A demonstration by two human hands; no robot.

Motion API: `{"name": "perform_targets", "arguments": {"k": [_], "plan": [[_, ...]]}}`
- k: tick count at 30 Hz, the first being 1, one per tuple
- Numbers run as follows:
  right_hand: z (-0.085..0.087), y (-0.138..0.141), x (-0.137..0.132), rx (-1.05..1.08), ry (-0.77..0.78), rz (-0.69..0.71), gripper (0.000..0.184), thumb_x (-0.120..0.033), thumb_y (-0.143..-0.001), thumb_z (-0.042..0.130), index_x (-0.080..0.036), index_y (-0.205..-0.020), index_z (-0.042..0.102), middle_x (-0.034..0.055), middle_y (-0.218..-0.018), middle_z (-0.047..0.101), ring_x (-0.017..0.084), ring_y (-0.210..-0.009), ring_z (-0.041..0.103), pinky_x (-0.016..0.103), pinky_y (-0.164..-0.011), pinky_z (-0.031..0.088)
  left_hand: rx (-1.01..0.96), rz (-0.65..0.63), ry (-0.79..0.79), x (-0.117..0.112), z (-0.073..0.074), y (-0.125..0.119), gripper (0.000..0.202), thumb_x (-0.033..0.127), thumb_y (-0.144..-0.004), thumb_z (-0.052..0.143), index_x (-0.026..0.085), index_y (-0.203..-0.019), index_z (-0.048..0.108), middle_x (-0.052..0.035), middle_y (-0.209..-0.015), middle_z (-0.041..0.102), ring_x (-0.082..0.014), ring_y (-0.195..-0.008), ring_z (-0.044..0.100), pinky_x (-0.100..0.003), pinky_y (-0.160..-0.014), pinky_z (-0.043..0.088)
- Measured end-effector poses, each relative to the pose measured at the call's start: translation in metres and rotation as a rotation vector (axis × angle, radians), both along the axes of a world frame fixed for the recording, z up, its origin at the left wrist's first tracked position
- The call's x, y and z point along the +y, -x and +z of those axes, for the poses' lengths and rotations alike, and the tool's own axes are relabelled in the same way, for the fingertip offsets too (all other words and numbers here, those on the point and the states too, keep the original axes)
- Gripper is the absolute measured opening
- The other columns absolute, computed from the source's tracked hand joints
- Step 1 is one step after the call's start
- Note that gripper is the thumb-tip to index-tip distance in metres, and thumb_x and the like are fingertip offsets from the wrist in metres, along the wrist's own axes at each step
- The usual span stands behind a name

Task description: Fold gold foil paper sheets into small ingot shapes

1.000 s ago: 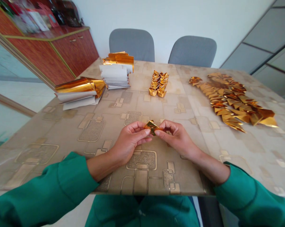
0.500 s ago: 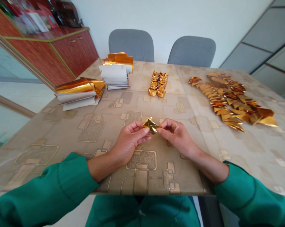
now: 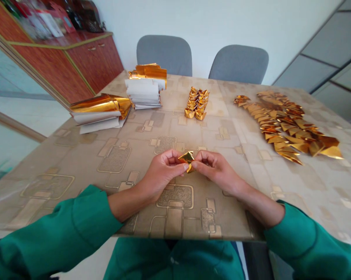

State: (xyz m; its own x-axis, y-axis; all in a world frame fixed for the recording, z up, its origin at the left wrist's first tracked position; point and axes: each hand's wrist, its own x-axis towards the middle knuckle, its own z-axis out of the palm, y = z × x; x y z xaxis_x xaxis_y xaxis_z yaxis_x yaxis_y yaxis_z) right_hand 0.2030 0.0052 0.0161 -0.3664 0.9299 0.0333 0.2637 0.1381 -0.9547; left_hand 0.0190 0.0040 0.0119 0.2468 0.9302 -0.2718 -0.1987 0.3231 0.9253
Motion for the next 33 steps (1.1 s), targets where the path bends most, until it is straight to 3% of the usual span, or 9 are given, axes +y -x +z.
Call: {"name": "perform_targets", "arguments": {"k": [7, 12, 20, 24, 33], "plan": [[0.003, -0.005, 0.006, 0.039, 0.076, -0.007, 0.032, -0.043, -0.086, 0.062, -0.02, -0.068, 0.051, -0.0048, -0.061, 0.046, 0.01, -0.056, 0.038, 0.025, -0.054, 0.031, -0.084, -0.115, 0.094, 0.006, 0.003, 0.004, 0.026, 0.021, -0.067, 0.082, 0.013, -0.084, 0.064, -0.0001, -0.074, 0.068, -0.0084, -0.067, 0.062, -0.019, -0.062, 0.048], [0.009, -0.004, 0.004, 0.083, 0.075, 0.023, 0.036, -0.048, -0.091, 0.056, -0.018, -0.073, 0.058, -0.0009, -0.068, 0.055, 0.012, -0.065, 0.048, 0.027, -0.062, 0.037, -0.209, -0.03, 0.154, 0.007, 0.005, 0.005, 0.025, 0.018, -0.064, 0.083, 0.014, -0.076, 0.061, 0.0003, -0.069, 0.069, -0.0079, -0.064, 0.065, -0.016, -0.061, 0.051], [-0.003, 0.0, -0.001, 0.074, 0.059, 0.056, 0.033, -0.049, -0.087, 0.063, -0.017, -0.08, 0.062, -0.001, -0.072, 0.054, 0.012, -0.066, 0.044, 0.028, -0.062, 0.035, -0.208, 0.018, 0.207, 0.007, 0.003, 0.003, 0.023, 0.014, -0.061, 0.082, 0.014, -0.075, 0.064, 0.0009, -0.067, 0.069, -0.0071, -0.057, 0.064, -0.015, -0.056, 0.052], [-0.001, -0.001, 0.0, 0.108, 0.122, 0.09, 0.033, -0.049, -0.087, 0.063, -0.018, -0.078, 0.061, -0.0027, -0.069, 0.051, 0.011, -0.062, 0.041, 0.026, -0.059, 0.032, -0.22, 0.004, 0.246, 0.008, 0.003, 0.004, 0.024, 0.013, -0.061, 0.082, 0.014, -0.076, 0.063, 0.0004, -0.067, 0.069, -0.0075, -0.057, 0.064, -0.016, -0.056, 0.052], [0.005, -0.003, -0.001, 0.043, -0.009, 0.006, 0.032, -0.044, -0.09, 0.06, -0.018, -0.071, 0.056, -0.0033, -0.065, 0.049, 0.01, -0.059, 0.038, 0.025, -0.056, 0.03, -0.146, -0.087, 0.046, 0.002, 0.002, 0.003, 0.024, 0.024, -0.071, 0.081, 0.016, -0.085, 0.064, 0.0014, -0.076, 0.069, -0.0091, -0.067, 0.065, -0.021, -0.066, 0.05]]}}
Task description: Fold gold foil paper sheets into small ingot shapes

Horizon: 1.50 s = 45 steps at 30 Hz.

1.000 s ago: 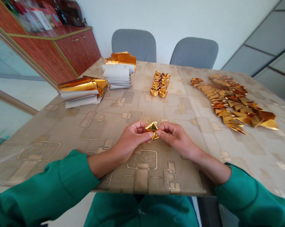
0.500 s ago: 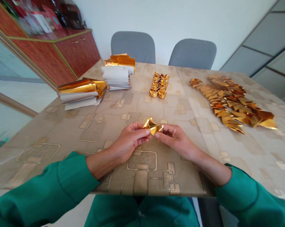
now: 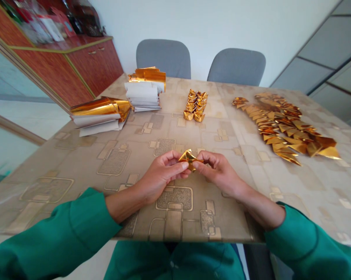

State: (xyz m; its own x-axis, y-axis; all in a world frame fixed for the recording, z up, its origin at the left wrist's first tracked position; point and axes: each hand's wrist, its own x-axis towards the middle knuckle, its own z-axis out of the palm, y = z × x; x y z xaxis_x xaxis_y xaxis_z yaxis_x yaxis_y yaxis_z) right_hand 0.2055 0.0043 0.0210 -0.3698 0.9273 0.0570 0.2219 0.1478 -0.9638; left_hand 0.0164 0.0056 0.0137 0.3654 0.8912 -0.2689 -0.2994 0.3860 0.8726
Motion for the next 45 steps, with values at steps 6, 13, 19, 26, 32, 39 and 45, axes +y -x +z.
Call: {"name": "perform_targets", "arguments": {"k": [6, 13, 19, 26, 32, 39, 45], "plan": [[0.002, -0.001, 0.0, 0.027, 0.089, 0.044, 0.036, -0.048, -0.091, 0.058, -0.019, -0.071, 0.058, -0.0021, -0.066, 0.054, 0.01, -0.059, 0.042, 0.025, -0.057, 0.033, 0.097, 0.027, -0.103, 0.002, -0.001, 0.002, 0.017, 0.025, -0.073, 0.079, 0.015, -0.076, 0.066, -0.0002, -0.066, 0.068, -0.0091, -0.062, 0.061, -0.02, -0.06, 0.044], [-0.001, 0.0, 0.0, 0.05, -0.023, 0.028, 0.033, -0.046, -0.09, 0.061, -0.018, -0.073, 0.059, -0.0022, -0.066, 0.055, 0.011, -0.061, 0.045, 0.026, -0.059, 0.035, 0.119, -0.009, -0.05, 0.001, -0.003, 0.004, 0.019, 0.024, -0.071, 0.081, 0.015, -0.072, 0.064, -0.0021, -0.068, 0.07, -0.011, -0.064, 0.064, -0.021, -0.063, 0.045], [0.001, -0.004, 0.003, 0.053, 0.022, 0.033, 0.031, -0.045, -0.088, 0.064, -0.018, -0.072, 0.059, -0.0034, -0.064, 0.053, 0.01, -0.058, 0.043, 0.025, -0.057, 0.035, 0.038, -0.023, -0.004, 0.001, -0.002, 0.002, 0.023, 0.029, -0.071, 0.083, 0.015, -0.077, 0.065, -0.0001, -0.068, 0.07, -0.0089, -0.063, 0.064, -0.019, -0.063, 0.048], [0.005, -0.007, 0.003, 0.093, 0.102, -0.042, 0.043, -0.056, -0.094, 0.048, -0.018, -0.08, 0.063, 0.0018, -0.068, 0.061, 0.015, -0.066, 0.055, 0.029, -0.065, 0.042, 0.099, 0.07, -0.046, 0.001, 0.004, 0.003, 0.028, 0.034, -0.068, 0.085, 0.014, -0.073, 0.065, -0.0017, -0.067, 0.071, -0.0096, -0.062, 0.064, -0.017, -0.056, 0.046], [0.0, -0.003, -0.001, 0.017, 0.019, -0.036, 0.034, -0.048, -0.086, 0.064, -0.019, -0.071, 0.054, -0.0038, -0.065, 0.047, 0.01, -0.06, 0.04, 0.025, -0.055, 0.031, 0.092, 0.127, -0.073, 0.001, 0.005, 0.0, 0.03, 0.035, -0.066, 0.086, 0.014, -0.072, 0.065, -0.0017, -0.068, 0.071, -0.0095, -0.062, 0.063, -0.019, -0.06, 0.049], [-0.005, 0.002, 0.0, 0.093, 0.053, -0.023, 0.034, -0.049, -0.089, 0.06, -0.019, -0.074, 0.053, -0.0036, -0.067, 0.046, 0.01, -0.061, 0.038, 0.025, -0.056, 0.031, 0.018, 0.185, -0.032, 0.0, 0.004, -0.003, 0.031, 0.031, -0.062, 0.089, 0.015, -0.072, 0.065, 0.0016, -0.069, 0.07, -0.0084, -0.064, 0.065, -0.019, -0.066, 0.054], [-0.01, 0.002, 0.002, 0.106, -0.011, -0.022, 0.032, -0.047, -0.087, 0.064, -0.019, -0.074, 0.052, -0.0034, -0.068, 0.048, 0.011, -0.064, 0.04, 0.026, -0.058, 0.032, -0.057, 0.207, 0.002, -0.003, 0.002, -0.005, 0.029, 0.026, -0.06, 0.09, 0.015, -0.071, 0.066, 0.0026, -0.075, 0.071, -0.0088, -0.071, 0.067, -0.022, -0.075, 0.058]]}}
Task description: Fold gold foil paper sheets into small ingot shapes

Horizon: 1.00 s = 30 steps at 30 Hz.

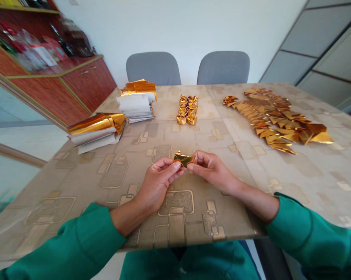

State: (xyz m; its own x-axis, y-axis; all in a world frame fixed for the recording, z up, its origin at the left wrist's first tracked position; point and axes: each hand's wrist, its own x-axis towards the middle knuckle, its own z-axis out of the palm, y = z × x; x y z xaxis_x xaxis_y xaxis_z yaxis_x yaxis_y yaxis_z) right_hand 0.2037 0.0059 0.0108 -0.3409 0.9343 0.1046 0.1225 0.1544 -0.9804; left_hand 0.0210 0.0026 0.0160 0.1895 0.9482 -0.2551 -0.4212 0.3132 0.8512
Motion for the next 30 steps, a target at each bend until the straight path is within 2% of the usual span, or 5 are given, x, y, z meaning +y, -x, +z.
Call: {"name": "perform_targets", "arguments": {"k": [5, 11, 17, 21, 30], "plan": [[0.0027, -0.0041, 0.0017, -0.018, 0.028, 0.023, 0.033, -0.048, -0.086, 0.065, -0.019, -0.076, 0.055, -0.0028, -0.069, 0.053, 0.011, -0.063, 0.043, 0.026, -0.058, 0.034, 0.094, -0.057, -0.08, 0.0014, 0.0015, 0.0028, 0.027, 0.035, -0.069, 0.084, 0.015, -0.077, 0.068, -0.002, -0.078, 0.073, -0.0146, -0.074, 0.071, -0.025, -0.069, 0.057], [0.0021, -0.0014, 0.0026, 0.173, 0.128, 0.049, 0.032, -0.048, -0.085, 0.069, -0.02, -0.08, 0.056, 0.0001, -0.076, 0.065, 0.011, -0.067, 0.057, 0.027, -0.065, 0.045, 0.107, -0.068, -0.099, 0.0032, 0.0019, 0.0066, 0.025, 0.034, -0.071, 0.083, 0.015, -0.073, 0.066, -0.0005, -0.074, 0.073, -0.0152, -0.075, 0.072, -0.022, -0.067, 0.055], [0.002, -0.0029, 0.0045, 0.194, 0.147, 0.018, 0.029, -0.042, -0.081, 0.074, -0.02, -0.079, 0.055, -0.0036, -0.067, 0.064, 0.009, -0.059, 0.054, 0.024, -0.059, 0.042, 0.124, -0.067, -0.094, 0.0053, -0.0002, 0.0075, 0.028, 0.034, -0.072, 0.082, 0.016, -0.086, 0.067, -0.0004, -0.078, 0.073, -0.0169, -0.075, 0.074, -0.023, -0.065, 0.055], [0.0023, -0.0034, 0.0049, 0.204, 0.197, 0.013, 0.027, -0.042, -0.079, 0.075, -0.02, -0.083, 0.059, -0.0029, -0.069, 0.066, 0.01, -0.06, 0.054, 0.025, -0.06, 0.043, 0.136, -0.025, -0.121, 0.0081, 0.0002, 0.0083, 0.027, 0.033, -0.068, 0.085, 0.015, -0.077, 0.067, 0.0009, -0.077, 0.071, -0.0137, -0.069, 0.072, -0.02, -0.06, 0.053], [0.0004, 0.0001, 0.0002, 0.234, 0.147, -0.039, 0.025, -0.04, -0.085, 0.07, -0.02, -0.076, 0.059, -0.0026, -0.068, 0.065, 0.01, -0.061, 0.053, 0.025, -0.062, 0.042, 0.036, -0.107, -0.074, 0.0064, 0.0003, 0.0077, 0.03, 0.039, -0.074, 0.081, 0.016, -0.081, 0.062, -0.0004, -0.084, 0.071, -0.016, -0.076, 0.073, -0.022, -0.064, 0.056]]}}
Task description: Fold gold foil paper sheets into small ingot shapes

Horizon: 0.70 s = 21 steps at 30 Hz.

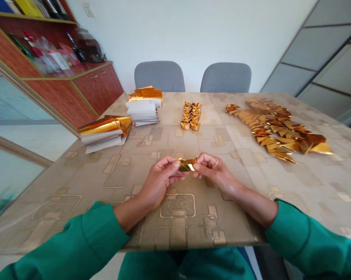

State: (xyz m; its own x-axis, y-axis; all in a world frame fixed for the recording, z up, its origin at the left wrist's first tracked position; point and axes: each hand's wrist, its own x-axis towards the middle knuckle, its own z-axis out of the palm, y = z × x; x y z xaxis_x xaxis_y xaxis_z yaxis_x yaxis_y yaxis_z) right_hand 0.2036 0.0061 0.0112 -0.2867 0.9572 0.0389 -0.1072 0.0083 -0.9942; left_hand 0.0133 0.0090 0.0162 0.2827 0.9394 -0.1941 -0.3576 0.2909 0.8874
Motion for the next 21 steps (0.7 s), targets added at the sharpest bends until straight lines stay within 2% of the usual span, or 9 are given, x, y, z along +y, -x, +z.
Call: {"name": "perform_targets", "arguments": {"k": [2, 4, 7, 11, 16, 21], "plan": [[0.0, 0.0, 0.002, 0.026, 0.007, -0.045, 0.026, -0.041, -0.085, 0.071, -0.02, -0.077, 0.059, -0.0029, -0.067, 0.065, 0.01, -0.061, 0.054, 0.025, -0.063, 0.043, -0.038, -0.01, 0.007, -0.001, 0.001, 0.0, 0.034, 0.045, -0.078, 0.076, 0.017, -0.093, 0.063, -0.0038, -0.091, 0.073, -0.0175, -0.079, 0.073, -0.025, -0.066, 0.057], [0.0, 0.0, 0.003, 0.039, -0.003, -0.105, 0.026, -0.042, -0.085, 0.071, -0.021, -0.079, 0.058, -0.0031, -0.068, 0.066, 0.01, -0.06, 0.055, 0.024, -0.063, 0.044, -0.066, -0.024, 0.014, -0.002, 0.001, -0.001, 0.035, 0.043, -0.08, 0.076, 0.017, -0.099, 0.063, -0.0054, -0.092, 0.073, -0.0155, -0.077, 0.072, -0.025, -0.068, 0.057], [0.001, 0.001, 0.003, 0.037, -0.053, -0.136, 0.028, -0.044, -0.083, 0.072, -0.022, -0.085, 0.055, -0.0025, -0.071, 0.07, 0.01, -0.06, 0.058, 0.025, -0.063, 0.046, -0.097, -0.061, 0.06, -0.003, -0.001, -0.002, 0.028, 0.032, -0.075, 0.082, 0.014, -0.089, 0.065, -0.0036, -0.084, 0.072, -0.0104, -0.072, 0.067, -0.021, -0.068, 0.055], [0.0, 0.005, -0.004, 0.002, -0.118, -0.09, 0.029, -0.044, -0.086, 0.068, -0.024, -0.092, 0.049, -0.0029, -0.073, 0.07, 0.012, -0.064, 0.062, 0.027, -0.066, 0.048, -0.162, -0.043, 0.138, -0.003, -0.005, -0.005, 0.03, 0.029, -0.069, 0.087, 0.013, -0.082, 0.066, -0.0013, -0.075, 0.07, -0.0083, -0.069, 0.066, -0.019, -0.069, 0.055], [-0.001, 0.008, -0.011, -0.208, -0.244, -0.071, 0.017, -0.036, -0.093, 0.057, -0.024, -0.091, 0.045, -0.0009, -0.077, 0.068, 0.014, -0.07, 0.063, 0.029, -0.068, 0.047, -0.214, -0.031, 0.155, -0.003, -0.008, -0.004, 0.031, 0.03, -0.067, 0.088, 0.014, -0.081, 0.066, -0.0003, -0.073, 0.07, -0.0075, -0.066, 0.065, -0.017, -0.065, 0.054], [0.0, 0.014, -0.015, -0.436, -0.392, -0.14, 0.013, -0.023, -0.087, 0.057, -0.023, -0.082, 0.045, -0.0021, -0.072, 0.058, 0.014, -0.067, 0.057, 0.028, -0.064, 0.043, -0.213, -0.002, 0.095, -0.006, -0.006, -0.006, 0.03, 0.028, -0.064, 0.089, 0.014, -0.079, 0.067, 0.0015, -0.072, 0.068, -0.0063, -0.063, 0.061, -0.018, -0.064, 0.051]]}}
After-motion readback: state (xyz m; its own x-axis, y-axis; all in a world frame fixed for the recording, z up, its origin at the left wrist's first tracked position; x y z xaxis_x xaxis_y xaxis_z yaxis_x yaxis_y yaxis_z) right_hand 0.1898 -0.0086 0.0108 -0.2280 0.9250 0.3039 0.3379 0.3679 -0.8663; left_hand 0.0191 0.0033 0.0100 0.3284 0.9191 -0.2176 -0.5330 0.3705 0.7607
